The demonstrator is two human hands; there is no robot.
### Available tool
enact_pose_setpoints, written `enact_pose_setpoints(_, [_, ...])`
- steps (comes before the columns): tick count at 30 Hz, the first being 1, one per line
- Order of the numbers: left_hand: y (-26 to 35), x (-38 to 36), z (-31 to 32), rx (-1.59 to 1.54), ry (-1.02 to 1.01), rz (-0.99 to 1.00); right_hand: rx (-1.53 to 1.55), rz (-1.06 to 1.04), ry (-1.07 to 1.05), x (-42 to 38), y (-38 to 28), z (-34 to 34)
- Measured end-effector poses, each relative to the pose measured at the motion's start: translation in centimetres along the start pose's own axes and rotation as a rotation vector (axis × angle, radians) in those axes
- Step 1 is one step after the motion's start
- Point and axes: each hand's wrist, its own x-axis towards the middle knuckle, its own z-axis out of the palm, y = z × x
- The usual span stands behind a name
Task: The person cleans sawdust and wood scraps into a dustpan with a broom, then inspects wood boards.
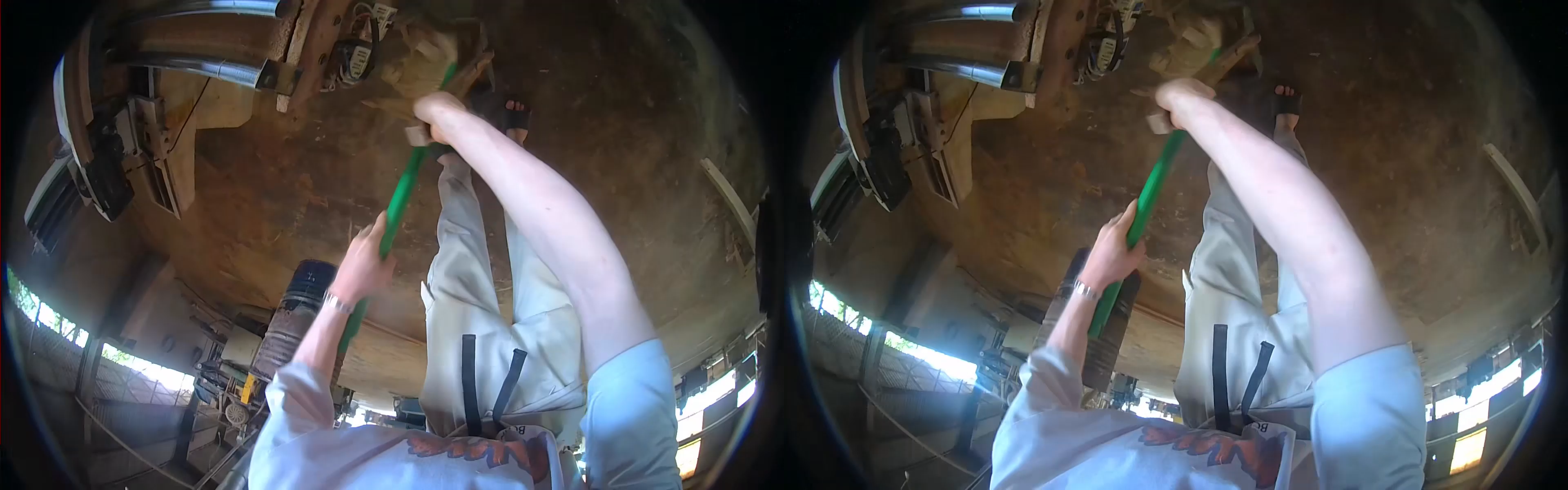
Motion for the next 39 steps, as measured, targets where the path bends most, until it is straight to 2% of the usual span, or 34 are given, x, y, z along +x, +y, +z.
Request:
enact_pose_setpoints(1, [0.9, -1.7, -0.8, 0.001, 0.041, -0.028, 0.008, -0.036, 0.022, 2.4, 0.6, -1.1])
enact_pose_setpoints(3, [1.6, -7.4, -3.1, 0.038, 0.164, -0.085, 0.337, 0.057, -0.234, -5.3, -0.9, -10.2])
enact_pose_setpoints(5, [1.9, -9.6, -4.2, 0.170, 0.238, -0.130, 0.334, 0.037, -0.248, -0.5, 1.2, -12.8])
enact_pose_setpoints(7, [1.5, -8.9, -4.5, 0.292, 0.222, -0.261, 0.429, 0.060, -0.228, -1.1, 1.0, -13.6])
enact_pose_setpoints(11, [-1.7, 0.1, -1.7, 0.382, 0.293, -0.381, 0.755, 0.139, -0.289, -0.4, 1.6, -14.5])
enact_pose_setpoints(15, [-3.9, 13.4, 0.7, 0.373, 0.478, -0.366, 0.644, 0.100, -0.274, -0.3, 2.6, -15.2])
enact_pose_setpoints(16, [-7.4, 17.8, 1.9, 0.397, 0.598, -0.266, 0.638, 0.117, -0.281, -0.5, 2.7, -14.8])
enact_pose_setpoints(18, [-5.5, 23.1, -0.4, 0.245, 0.537, -0.298, 0.630, 0.117, -0.285, -0.4, 1.8, -14.6])
enact_pose_setpoints(21, [-7.9, 27.0, -2.0, 0.478, 0.366, -0.253, 0.609, 0.125, -0.251, -0.9, 1.2, -14.1])
enact_pose_setpoints(22, [-8.1, 26.1, -1.9, 0.571, 0.358, -0.190, 0.624, 0.118, -0.264, -0.5, 1.4, -14.0])
enact_pose_setpoints(25, [-7.7, 20.8, -3.6, 0.592, 0.154, -0.227, 0.598, 0.112, -0.290, -0.5, 1.6, -13.6])
enact_pose_setpoints(28, [-8.0, 15.0, -4.6, 0.633, 0.069, -0.091, 0.568, 0.099, -0.249, -1.3, 1.0, -13.8])
enact_pose_setpoints(33, [-6.2, 7.5, -0.9, 0.459, -0.057, 0.073, 0.567, 0.125, -0.279, 1.1, 1.3, -13.8])
enact_pose_setpoints(35, [-3.4, 4.9, 1.4, 0.339, -0.192, 0.013, 0.592, 0.145, -0.280, 1.3, 1.8, -13.0])
enact_pose_setpoints(37, [-1.8, 2.0, 3.5, 0.218, -0.062, 0.019, 0.626, 0.140, -0.289, 1.7, 2.0, -12.9])
enact_pose_setpoints(39, [-0.2, -0.8, 2.9, 0.086, 0.018, 0.002, 0.641, 0.128, -0.350, 1.5, 2.2, -13.4])
